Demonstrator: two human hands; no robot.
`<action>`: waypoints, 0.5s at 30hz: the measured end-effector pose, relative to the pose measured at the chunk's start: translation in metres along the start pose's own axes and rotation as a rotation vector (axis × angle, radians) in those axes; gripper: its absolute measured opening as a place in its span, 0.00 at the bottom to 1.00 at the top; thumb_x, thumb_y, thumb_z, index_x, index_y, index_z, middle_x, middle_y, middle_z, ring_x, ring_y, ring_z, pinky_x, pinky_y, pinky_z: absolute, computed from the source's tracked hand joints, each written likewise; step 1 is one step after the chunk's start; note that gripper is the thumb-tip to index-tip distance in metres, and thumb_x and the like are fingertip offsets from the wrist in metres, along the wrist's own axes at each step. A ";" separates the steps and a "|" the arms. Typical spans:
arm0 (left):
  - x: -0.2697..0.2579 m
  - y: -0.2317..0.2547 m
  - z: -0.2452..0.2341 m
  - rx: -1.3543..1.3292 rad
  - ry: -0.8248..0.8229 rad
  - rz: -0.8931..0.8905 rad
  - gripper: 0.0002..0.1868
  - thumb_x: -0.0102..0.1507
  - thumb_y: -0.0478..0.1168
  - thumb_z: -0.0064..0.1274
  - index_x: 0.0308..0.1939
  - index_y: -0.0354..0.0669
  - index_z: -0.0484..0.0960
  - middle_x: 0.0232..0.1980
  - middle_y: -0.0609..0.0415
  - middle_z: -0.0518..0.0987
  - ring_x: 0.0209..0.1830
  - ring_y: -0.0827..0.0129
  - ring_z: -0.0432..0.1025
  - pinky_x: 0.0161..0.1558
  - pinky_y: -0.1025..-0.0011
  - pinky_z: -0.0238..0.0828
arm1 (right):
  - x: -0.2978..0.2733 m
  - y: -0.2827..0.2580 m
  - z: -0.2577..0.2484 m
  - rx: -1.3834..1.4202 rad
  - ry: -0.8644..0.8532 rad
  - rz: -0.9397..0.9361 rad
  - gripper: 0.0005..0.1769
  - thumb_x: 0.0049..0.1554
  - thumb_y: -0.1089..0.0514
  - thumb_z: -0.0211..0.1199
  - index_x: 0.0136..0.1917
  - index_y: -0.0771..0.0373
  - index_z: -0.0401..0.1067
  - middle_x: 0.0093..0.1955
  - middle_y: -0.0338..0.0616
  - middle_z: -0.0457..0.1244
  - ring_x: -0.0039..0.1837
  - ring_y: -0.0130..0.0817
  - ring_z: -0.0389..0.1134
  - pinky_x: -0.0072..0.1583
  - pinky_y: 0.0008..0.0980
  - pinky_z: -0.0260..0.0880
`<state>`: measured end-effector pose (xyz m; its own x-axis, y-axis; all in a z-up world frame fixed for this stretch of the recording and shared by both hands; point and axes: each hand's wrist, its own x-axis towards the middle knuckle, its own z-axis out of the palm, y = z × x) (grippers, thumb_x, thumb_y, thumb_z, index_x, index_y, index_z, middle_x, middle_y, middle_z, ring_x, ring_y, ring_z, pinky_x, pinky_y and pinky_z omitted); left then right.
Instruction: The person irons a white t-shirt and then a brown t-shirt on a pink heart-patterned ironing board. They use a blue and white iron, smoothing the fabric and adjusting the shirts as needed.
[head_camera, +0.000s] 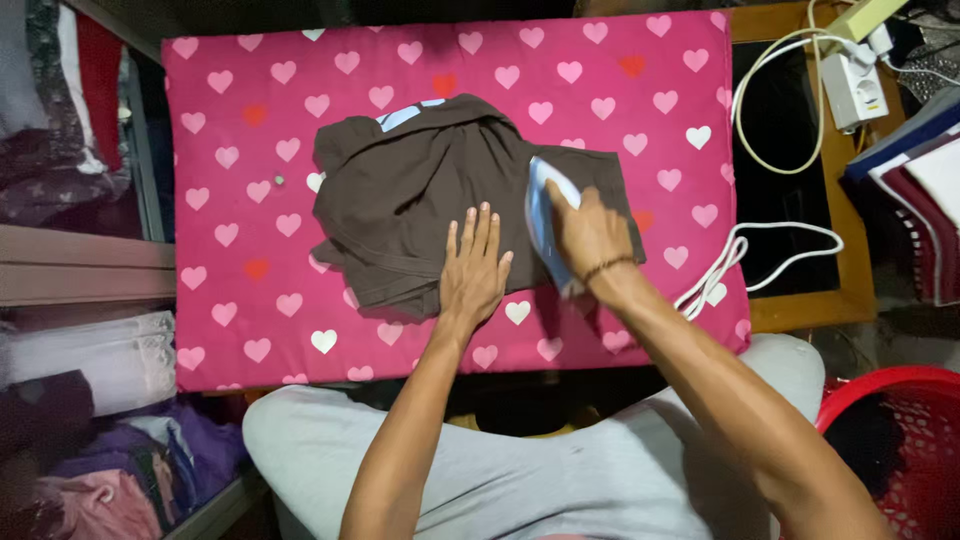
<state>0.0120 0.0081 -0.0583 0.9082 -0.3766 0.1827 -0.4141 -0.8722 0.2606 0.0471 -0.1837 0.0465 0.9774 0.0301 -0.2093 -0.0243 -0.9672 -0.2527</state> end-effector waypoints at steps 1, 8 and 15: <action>0.000 -0.001 -0.001 -0.006 0.003 0.001 0.33 0.71 0.50 0.41 0.75 0.32 0.62 0.81 0.42 0.56 0.82 0.53 0.50 0.78 0.50 0.41 | 0.010 0.000 -0.003 0.004 0.045 0.014 0.31 0.62 0.64 0.50 0.76 0.41 0.63 0.51 0.67 0.63 0.44 0.66 0.70 0.45 0.57 0.71; -0.001 -0.002 0.002 -0.003 -0.011 0.003 0.32 0.72 0.50 0.39 0.76 0.33 0.62 0.81 0.42 0.56 0.82 0.53 0.49 0.79 0.50 0.40 | 0.030 0.013 0.001 0.196 0.105 -0.076 0.25 0.62 0.57 0.56 0.73 0.50 0.66 0.46 0.66 0.65 0.48 0.65 0.70 0.51 0.58 0.70; -0.001 -0.001 0.003 0.004 -0.009 -0.005 0.31 0.73 0.49 0.37 0.76 0.33 0.62 0.82 0.43 0.55 0.83 0.54 0.49 0.79 0.50 0.40 | -0.031 -0.007 0.005 0.174 -0.040 -0.009 0.27 0.62 0.56 0.55 0.73 0.45 0.66 0.51 0.67 0.63 0.46 0.69 0.69 0.49 0.59 0.70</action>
<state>0.0120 0.0086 -0.0616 0.9106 -0.3753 0.1733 -0.4097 -0.8750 0.2580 0.0162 -0.1765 0.0503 0.9686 0.0524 -0.2429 -0.0547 -0.9086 -0.4141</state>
